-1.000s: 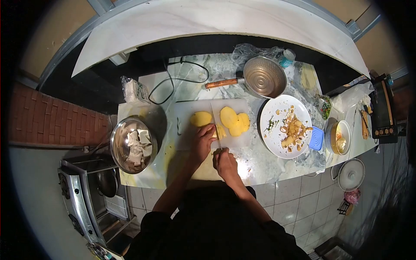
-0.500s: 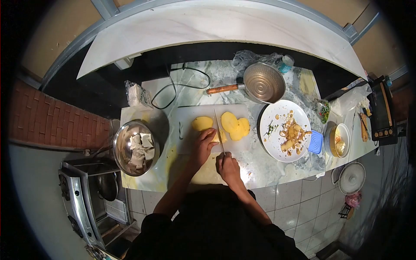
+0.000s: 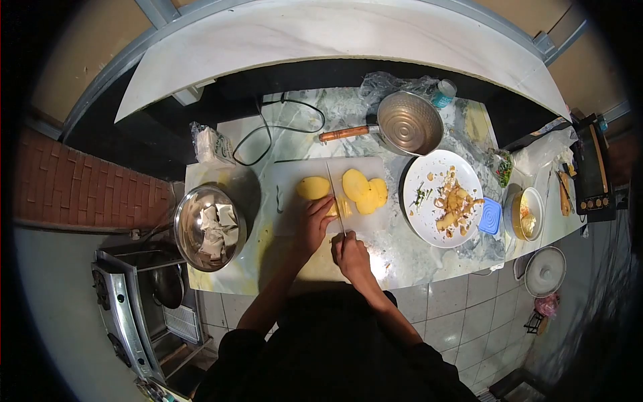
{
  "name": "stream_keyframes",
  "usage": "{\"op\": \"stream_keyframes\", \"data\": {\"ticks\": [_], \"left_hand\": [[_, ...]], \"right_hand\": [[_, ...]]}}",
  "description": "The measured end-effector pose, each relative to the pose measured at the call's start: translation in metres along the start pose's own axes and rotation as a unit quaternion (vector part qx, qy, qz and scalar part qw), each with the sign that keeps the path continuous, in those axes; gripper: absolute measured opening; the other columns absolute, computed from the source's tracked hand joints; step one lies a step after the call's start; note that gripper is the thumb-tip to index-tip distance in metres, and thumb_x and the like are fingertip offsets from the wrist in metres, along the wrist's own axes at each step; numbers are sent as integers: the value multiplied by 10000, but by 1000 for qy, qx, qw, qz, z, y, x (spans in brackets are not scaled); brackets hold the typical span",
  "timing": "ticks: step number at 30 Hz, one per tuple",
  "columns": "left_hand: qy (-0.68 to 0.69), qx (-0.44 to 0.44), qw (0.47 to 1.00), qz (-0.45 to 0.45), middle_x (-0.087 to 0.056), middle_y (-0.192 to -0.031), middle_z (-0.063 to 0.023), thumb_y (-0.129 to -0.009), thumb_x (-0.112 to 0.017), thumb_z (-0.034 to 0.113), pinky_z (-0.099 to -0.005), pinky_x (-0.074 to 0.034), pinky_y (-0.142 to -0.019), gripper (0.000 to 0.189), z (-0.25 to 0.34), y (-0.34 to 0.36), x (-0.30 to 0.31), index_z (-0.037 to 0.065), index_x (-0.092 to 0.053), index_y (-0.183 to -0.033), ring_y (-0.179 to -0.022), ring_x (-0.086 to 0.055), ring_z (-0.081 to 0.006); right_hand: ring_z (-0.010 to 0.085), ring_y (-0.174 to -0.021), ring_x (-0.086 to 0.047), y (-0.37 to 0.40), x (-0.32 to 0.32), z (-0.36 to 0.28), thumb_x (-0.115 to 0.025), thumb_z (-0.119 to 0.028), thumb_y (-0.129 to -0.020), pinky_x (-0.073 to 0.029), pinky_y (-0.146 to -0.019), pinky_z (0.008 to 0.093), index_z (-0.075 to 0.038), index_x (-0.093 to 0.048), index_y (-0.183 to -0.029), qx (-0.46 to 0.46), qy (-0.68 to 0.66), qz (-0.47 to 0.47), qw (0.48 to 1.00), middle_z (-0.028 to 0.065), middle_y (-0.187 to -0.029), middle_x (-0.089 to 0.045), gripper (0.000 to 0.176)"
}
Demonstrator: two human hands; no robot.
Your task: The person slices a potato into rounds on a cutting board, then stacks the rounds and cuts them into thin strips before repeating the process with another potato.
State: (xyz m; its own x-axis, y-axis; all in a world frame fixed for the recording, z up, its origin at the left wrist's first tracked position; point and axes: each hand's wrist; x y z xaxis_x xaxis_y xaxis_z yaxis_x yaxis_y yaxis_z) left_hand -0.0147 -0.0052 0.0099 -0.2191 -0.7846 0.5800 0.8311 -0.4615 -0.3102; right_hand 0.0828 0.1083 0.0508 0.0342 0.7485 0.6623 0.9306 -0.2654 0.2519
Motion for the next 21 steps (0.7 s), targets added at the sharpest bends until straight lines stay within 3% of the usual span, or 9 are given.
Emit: {"op": "stream_keyframes", "data": {"ticks": [12,21], "left_hand": [[8,0,1000,-6,-559,-1227,-151,-771,-656,16,-378,-415,-971,421,0,0,-1,-26,-580,-1182,-1117,-515,-320],[16,26,1000,0,-548,-1202,-146,-759,-661,6,-365,-429,-950,422,8,-2,1,-33,-582,-1172,-1114,-515,-307]], "right_hand": [[498,-735,-586,-2,-13,11,-506,-177,-895,-466,-642,544,60,-467,-896,27,-20,11,999,304,-744,-601,241],[457,-777,-623,10,3,1,-529,-212,-890,-494,-696,523,53,-484,-970,-33,48,-26,998,299,-818,-621,280]]}}
Point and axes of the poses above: each hand's wrist, its own y-axis away from the middle knuckle, its own x-axis out of the back of the hand, z = x × y
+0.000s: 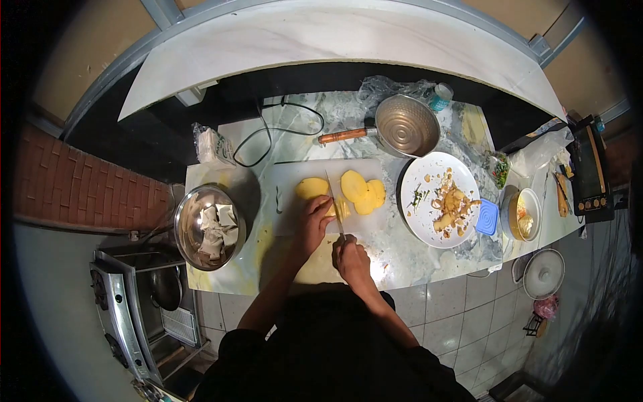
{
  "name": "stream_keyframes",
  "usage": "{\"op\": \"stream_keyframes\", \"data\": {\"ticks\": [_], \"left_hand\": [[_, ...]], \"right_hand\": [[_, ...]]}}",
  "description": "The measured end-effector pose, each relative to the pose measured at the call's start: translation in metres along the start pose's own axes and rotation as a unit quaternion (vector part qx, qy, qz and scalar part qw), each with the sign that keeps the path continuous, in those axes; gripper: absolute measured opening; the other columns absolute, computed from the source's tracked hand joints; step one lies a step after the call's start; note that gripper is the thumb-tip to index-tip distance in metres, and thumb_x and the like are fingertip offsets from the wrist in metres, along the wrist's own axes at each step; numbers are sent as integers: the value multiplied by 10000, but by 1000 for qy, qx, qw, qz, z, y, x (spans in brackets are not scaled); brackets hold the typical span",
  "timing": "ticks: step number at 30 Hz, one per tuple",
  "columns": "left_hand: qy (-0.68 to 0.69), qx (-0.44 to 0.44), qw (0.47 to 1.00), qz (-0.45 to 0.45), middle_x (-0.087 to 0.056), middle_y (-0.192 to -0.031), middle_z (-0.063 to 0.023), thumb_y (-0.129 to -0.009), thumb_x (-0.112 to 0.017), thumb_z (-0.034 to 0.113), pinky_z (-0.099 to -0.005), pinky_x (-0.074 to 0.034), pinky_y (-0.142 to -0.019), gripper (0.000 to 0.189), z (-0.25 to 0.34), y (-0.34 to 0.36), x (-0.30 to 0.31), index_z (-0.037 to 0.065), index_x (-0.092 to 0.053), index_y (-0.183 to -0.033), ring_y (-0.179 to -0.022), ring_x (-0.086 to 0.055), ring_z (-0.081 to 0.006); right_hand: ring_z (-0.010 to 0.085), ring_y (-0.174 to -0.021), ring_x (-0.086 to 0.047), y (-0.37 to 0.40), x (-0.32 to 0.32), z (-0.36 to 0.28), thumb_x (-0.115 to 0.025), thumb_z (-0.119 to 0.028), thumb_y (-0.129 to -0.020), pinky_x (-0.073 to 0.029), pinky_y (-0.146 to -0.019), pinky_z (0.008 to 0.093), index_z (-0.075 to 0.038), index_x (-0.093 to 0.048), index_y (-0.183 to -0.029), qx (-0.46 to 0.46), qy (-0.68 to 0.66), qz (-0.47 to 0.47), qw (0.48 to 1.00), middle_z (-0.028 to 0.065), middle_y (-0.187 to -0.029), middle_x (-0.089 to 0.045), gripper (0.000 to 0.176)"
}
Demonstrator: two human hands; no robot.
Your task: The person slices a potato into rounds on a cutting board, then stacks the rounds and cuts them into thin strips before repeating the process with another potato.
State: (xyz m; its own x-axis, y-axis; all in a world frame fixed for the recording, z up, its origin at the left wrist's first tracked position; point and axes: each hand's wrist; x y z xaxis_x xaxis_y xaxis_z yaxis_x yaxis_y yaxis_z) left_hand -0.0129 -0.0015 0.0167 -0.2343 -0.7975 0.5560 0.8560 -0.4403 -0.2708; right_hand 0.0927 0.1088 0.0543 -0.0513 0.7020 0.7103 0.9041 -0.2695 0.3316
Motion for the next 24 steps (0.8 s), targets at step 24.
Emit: {"op": "stream_keyframes", "data": {"ticks": [24], "left_hand": [[12,-15,1000,-21,-540,-1208,-160,-783,-657,34,-363,-428,-949,438,3,-2,4,-25,-554,-1205,-1113,-528,-314]], "right_hand": [[500,-774,-584,-13,3,-1,-463,-201,-923,-469,-690,553,56,-501,-950,20,-65,20,997,328,-784,-591,262]]}}
Point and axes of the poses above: each hand's wrist, its own y-axis away from the middle knuckle, its own x-axis out of the back of the hand, z = x × y
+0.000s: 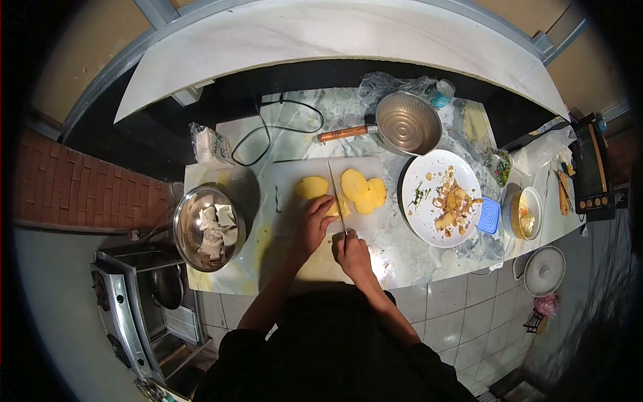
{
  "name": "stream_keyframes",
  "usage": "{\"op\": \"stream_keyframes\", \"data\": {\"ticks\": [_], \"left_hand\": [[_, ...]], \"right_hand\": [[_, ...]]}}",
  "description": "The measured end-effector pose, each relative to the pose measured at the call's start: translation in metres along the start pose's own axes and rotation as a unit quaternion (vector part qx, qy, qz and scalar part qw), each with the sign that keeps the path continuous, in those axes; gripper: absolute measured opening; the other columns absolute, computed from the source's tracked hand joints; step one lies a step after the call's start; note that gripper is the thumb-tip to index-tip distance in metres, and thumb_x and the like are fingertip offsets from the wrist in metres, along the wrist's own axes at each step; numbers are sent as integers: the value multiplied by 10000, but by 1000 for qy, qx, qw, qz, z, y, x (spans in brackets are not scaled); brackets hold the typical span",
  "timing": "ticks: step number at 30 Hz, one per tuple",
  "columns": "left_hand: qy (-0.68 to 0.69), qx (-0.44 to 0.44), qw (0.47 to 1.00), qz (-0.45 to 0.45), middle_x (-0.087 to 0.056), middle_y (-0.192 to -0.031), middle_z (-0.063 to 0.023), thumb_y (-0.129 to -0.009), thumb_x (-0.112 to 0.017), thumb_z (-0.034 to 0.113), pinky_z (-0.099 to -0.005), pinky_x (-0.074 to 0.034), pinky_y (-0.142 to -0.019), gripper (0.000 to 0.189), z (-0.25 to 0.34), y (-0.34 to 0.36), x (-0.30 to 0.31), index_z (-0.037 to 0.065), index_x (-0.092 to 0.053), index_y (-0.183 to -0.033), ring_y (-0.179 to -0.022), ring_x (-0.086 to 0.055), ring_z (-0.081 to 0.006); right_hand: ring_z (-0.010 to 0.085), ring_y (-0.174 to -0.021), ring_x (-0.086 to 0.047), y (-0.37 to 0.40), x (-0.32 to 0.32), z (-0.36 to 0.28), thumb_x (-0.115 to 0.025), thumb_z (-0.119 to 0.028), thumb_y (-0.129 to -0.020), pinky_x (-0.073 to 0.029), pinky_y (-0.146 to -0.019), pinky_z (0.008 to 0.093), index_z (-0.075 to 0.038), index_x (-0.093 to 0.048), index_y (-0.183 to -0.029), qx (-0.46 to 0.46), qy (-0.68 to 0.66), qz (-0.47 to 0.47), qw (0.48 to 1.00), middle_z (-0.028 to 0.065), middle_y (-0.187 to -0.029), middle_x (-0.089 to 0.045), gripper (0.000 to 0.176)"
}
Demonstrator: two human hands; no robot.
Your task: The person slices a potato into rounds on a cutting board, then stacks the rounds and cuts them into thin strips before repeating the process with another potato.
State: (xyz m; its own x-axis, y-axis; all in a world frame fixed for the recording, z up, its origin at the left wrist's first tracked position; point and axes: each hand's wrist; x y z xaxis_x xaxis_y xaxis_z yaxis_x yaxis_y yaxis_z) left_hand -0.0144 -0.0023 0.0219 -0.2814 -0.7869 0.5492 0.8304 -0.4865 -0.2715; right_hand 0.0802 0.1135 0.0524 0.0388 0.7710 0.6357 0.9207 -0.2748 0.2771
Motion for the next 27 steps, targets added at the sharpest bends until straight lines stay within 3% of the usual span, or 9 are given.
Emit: {"op": "stream_keyframes", "data": {"ticks": [18,21,23,27], "left_hand": [[-14,-2,1000,6,-550,-1199,-166,-772,-631,-22,-363,-426,-952,430,-1,1,-2,-34,-559,-1196,-1118,-523,-323],[-16,-7,1000,18,-550,-1198,-167,-767,-634,-27,-363,-432,-941,429,2,-1,-2,-35,-563,-1190,-1102,-531,-321],[-22,0,1000,19,-546,-1189,-163,-767,-639,-24,-358,-444,-918,425,6,0,0,-31,-566,-1186,-1075,-543,-317],[0,29,999,15,-537,-1179,-159,-768,-648,-12,-355,-454,-897,436,10,-1,1,-25,-562,-1196,-1057,-549,-316]], "right_hand": [[511,-749,-576,-4,-22,13,-527,-182,-886,-463,-666,548,80,-490,-873,33,-19,29,999,334,-756,-588,264],[507,-759,-582,-4,-17,7,-519,-190,-889,-470,-670,545,76,-495,-876,27,15,28,999,332,-765,-595,268],[504,-761,-585,-2,-10,0,-508,-201,-895,-476,-684,544,70,-505,-895,-34,41,1,999,329,-764,-598,271],[507,-760,-583,1,-9,6,-499,-209,-898,-475,-691,548,62,-514,-909,-28,45,6,999,332,-763,-595,271]]}}
Point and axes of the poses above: each hand's wrist, its own y-axis away from the middle knuckle, its own x-axis out of the back of the hand, z = x × y
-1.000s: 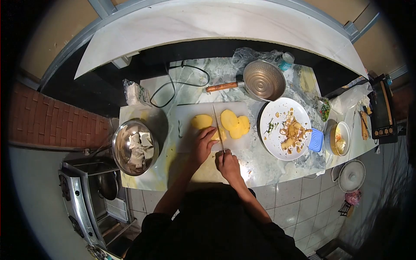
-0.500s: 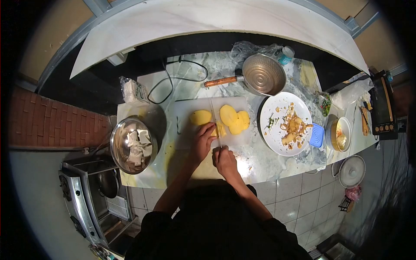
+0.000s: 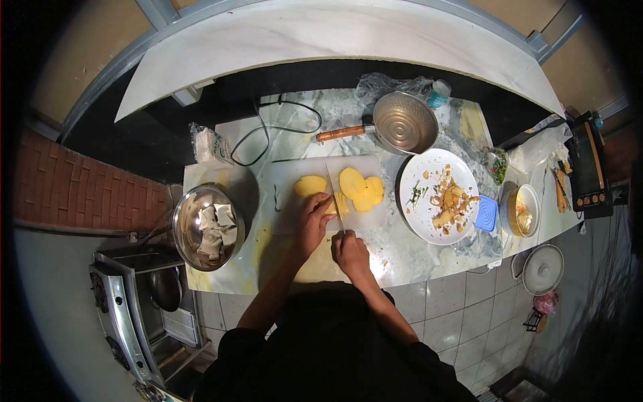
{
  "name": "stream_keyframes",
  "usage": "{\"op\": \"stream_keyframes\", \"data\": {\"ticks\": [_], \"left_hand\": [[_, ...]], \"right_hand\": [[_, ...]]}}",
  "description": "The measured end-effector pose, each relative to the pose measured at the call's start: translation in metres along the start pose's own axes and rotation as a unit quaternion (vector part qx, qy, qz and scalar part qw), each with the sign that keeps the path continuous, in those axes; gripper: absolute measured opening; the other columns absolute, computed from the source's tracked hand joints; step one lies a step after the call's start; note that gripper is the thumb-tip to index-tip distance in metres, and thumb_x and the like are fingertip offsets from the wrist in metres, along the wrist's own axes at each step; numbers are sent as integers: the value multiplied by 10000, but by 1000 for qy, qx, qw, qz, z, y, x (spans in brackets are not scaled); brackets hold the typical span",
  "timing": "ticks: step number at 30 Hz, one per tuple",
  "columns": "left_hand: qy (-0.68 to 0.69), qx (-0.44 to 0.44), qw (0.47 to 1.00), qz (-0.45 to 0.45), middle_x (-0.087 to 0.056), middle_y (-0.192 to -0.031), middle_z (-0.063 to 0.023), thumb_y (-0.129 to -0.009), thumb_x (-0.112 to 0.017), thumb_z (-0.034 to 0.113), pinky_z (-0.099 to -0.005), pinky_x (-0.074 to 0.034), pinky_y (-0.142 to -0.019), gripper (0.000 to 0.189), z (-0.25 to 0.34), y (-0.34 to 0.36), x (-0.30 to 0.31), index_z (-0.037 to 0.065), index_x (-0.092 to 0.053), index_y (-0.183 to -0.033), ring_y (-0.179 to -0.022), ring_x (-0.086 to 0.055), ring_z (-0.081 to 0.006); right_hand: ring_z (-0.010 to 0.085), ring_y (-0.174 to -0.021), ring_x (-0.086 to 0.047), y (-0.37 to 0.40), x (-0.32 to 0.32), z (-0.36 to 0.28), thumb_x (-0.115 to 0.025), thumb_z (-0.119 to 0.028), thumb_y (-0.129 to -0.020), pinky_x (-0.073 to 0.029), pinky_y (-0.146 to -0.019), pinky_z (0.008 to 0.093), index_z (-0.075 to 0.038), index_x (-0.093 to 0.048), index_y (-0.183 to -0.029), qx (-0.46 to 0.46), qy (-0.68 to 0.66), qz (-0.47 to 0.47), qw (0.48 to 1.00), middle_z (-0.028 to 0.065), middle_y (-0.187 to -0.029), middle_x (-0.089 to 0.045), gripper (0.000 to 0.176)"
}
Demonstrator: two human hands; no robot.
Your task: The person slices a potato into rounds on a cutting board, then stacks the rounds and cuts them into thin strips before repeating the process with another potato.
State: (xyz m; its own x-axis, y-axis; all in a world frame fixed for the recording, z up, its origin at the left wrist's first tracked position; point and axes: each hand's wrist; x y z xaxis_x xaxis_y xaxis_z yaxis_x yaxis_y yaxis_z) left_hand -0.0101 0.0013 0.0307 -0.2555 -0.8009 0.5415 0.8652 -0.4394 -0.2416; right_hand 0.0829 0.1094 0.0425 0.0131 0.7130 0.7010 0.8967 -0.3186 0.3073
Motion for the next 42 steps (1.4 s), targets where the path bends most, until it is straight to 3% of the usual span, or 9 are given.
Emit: {"op": "stream_keyframes", "data": {"ticks": [9,12,17,30,35,42], "left_hand": [[4,-32,999,3,-542,-1168,-163,-779,-636,-20,-354,-459,-895,427,-9,1,0,-20,-566,-1200,-1061,-547,-314],[10,-19,1000,-4,-547,-1170,-163,-784,-629,-21,-354,-451,-912,422,-11,2,-1,-20,-566,-1201,-1078,-539,-311],[-10,-32,999,0,-547,-1177,-157,-789,-618,-28,-354,-442,-928,415,-13,2,-3,-21,-567,-1201,-1093,-536,-307],[-10,-12,1000,11,-550,-1164,-165,-767,-608,-86,-347,-483,-873,424,-1,0,1,-32,-571,-1186,-1049,-560,-313],[-4,1,1000,12,-558,-1142,-170,-755,-613,-105,-348,-500,-843,437,2,-2,1,-39,-572,-1185,-1016,-575,-313],[5,-5,1000,7,-561,-1149,-162,-764,-642,-66,-345,-498,-847,415,1,-3,6,-32,-587,-1173,-1009,-581,-301]], "right_hand": [[510,-774,-582,-6,0,0,-468,-220,-911,-468,-690,557,74,-513,-896,43,-61,15,997,339,-768,-588,298],[521,-769,-562,-6,0,-3,-479,-181,-911,-453,-704,562,59,-536,-966,34,-59,15,998,348,-778,-582,253],[505,-766,-585,-4,5,-9,-473,-206,-911,-470,-682,553,71,-513,-882,37,-56,-4,998,338,-776,-590,281],[512,-768,-577,-3,-8,-7,-503,-208,-898,-465,-683,548,75,-515,-868,68,-58,22,996,346,-784,-587,285],[510,-738,-581,2,-3,-9,-512,-204,-892,-467,-667,560,61,-524,-900,-3,-11,18,1000,340,-758,-588,265],[513,-740,-570,-4,-3,-1,-508,-182,-894,-459,-659,561,56,-538,-909,16,-32,34,999,334,-755,-587,241]]}}
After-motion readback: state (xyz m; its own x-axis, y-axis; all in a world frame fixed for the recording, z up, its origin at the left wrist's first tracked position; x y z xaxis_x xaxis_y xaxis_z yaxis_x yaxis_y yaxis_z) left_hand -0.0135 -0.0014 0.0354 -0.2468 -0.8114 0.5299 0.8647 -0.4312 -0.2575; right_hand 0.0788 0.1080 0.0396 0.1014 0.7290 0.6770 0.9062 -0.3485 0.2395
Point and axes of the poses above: each hand's wrist, its own y-axis away from the middle knuckle, its own x-axis out of the back of the hand, z = x × y
